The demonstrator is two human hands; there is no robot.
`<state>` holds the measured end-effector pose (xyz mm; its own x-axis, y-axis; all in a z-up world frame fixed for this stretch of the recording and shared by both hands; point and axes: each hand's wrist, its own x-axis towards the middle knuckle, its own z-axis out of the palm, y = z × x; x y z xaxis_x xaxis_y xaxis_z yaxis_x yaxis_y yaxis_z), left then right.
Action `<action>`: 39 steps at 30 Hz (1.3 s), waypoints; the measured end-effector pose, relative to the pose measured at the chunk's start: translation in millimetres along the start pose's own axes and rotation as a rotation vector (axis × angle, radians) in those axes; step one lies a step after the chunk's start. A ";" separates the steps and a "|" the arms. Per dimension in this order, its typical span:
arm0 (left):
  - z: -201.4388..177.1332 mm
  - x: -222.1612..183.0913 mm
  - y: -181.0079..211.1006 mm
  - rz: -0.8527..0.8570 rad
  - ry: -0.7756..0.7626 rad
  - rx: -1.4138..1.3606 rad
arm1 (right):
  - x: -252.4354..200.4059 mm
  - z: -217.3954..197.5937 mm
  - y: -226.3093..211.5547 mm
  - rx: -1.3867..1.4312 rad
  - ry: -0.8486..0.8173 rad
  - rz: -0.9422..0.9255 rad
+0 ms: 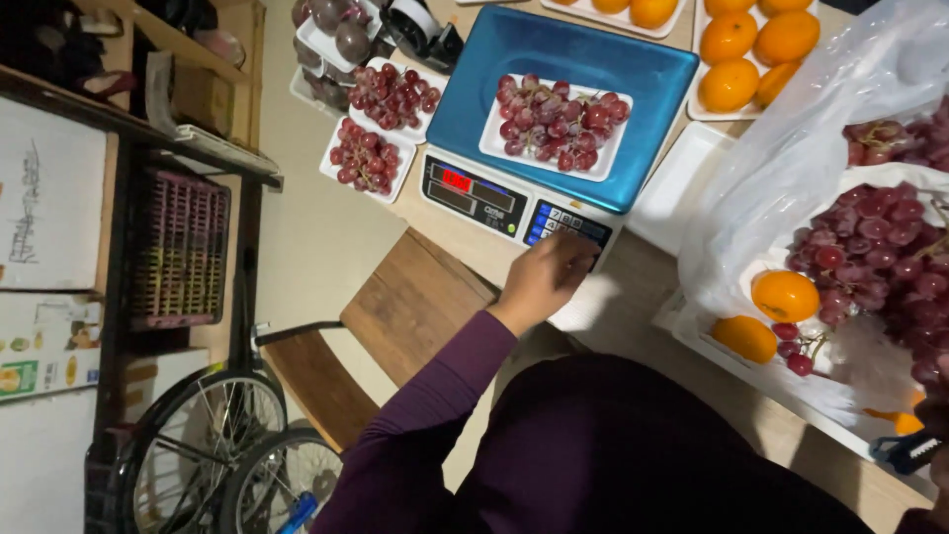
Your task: The person is picking bunches of grapes from a large bag, trimming them with scissors, and weighing them on a digital scale to prepare small portions.
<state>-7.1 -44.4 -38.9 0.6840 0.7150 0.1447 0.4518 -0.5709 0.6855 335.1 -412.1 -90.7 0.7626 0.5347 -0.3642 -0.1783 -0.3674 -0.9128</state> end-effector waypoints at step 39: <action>-67.9 146.1 -3.6 0.068 0.156 -0.247 | -5.2 205.6 -223.8 0.418 -0.328 -0.066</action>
<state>52.3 89.5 28.3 0.6027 0.7431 0.2909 0.2418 -0.5175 0.8208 243.2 -176.2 77.5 0.5583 0.7806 -0.2810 -0.4201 -0.0261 -0.9071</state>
